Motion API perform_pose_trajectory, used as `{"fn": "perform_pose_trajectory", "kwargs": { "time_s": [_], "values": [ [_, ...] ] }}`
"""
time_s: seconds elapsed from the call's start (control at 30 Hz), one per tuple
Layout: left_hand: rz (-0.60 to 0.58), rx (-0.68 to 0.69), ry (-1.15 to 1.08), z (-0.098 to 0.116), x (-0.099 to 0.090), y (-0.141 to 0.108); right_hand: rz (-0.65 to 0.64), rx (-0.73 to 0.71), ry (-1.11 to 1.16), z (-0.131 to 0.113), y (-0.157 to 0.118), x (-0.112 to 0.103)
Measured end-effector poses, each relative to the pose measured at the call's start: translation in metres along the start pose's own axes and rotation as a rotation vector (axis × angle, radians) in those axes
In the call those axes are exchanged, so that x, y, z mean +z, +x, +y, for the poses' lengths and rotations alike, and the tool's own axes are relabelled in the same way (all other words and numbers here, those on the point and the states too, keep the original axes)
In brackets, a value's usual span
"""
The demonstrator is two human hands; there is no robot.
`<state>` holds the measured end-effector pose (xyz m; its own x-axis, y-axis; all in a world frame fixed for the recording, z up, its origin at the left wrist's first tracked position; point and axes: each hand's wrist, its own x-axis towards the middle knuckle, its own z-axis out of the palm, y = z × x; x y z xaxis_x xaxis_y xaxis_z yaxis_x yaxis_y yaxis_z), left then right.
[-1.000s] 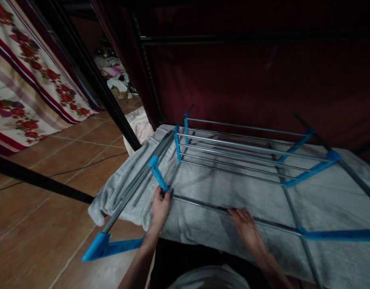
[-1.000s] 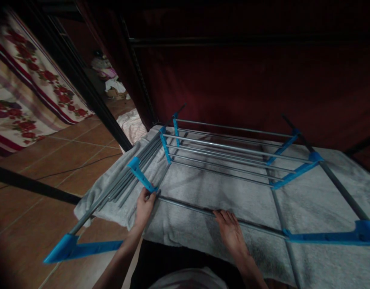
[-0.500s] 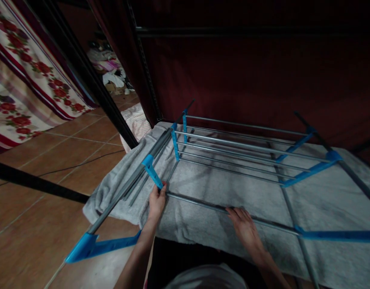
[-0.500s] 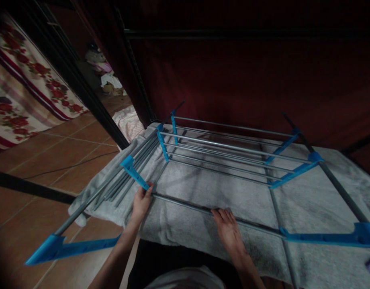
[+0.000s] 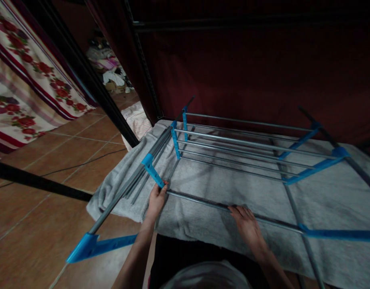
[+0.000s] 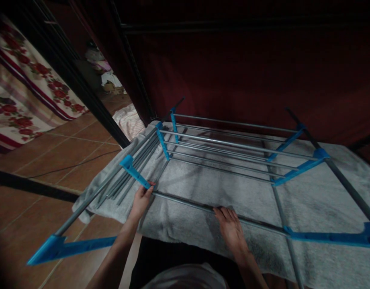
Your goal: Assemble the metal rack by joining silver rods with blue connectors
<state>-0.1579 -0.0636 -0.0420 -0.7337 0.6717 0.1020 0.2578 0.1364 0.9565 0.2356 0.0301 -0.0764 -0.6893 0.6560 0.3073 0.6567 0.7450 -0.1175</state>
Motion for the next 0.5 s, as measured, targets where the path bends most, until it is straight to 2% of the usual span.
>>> {"fn": "perform_pose_trajectory", "kwargs": {
  "time_s": [0.1, 0.3, 0.5],
  "values": [
    [-0.006, -0.01, -0.008, -0.0005, -0.0001, -0.0017, 0.007, -0.001, 0.01, 0.0007, -0.0002, 0.0003],
    [0.057, -0.04, -0.071, -0.001, 0.0054, -0.0029, 0.03, -0.01, 0.0, 0.0019, -0.0013, 0.0002],
    [-0.021, -0.054, -0.106, 0.0005, -0.0016, -0.0036, 0.01, 0.004, 0.008, 0.0079, -0.0006, 0.0025]
  ]
}}
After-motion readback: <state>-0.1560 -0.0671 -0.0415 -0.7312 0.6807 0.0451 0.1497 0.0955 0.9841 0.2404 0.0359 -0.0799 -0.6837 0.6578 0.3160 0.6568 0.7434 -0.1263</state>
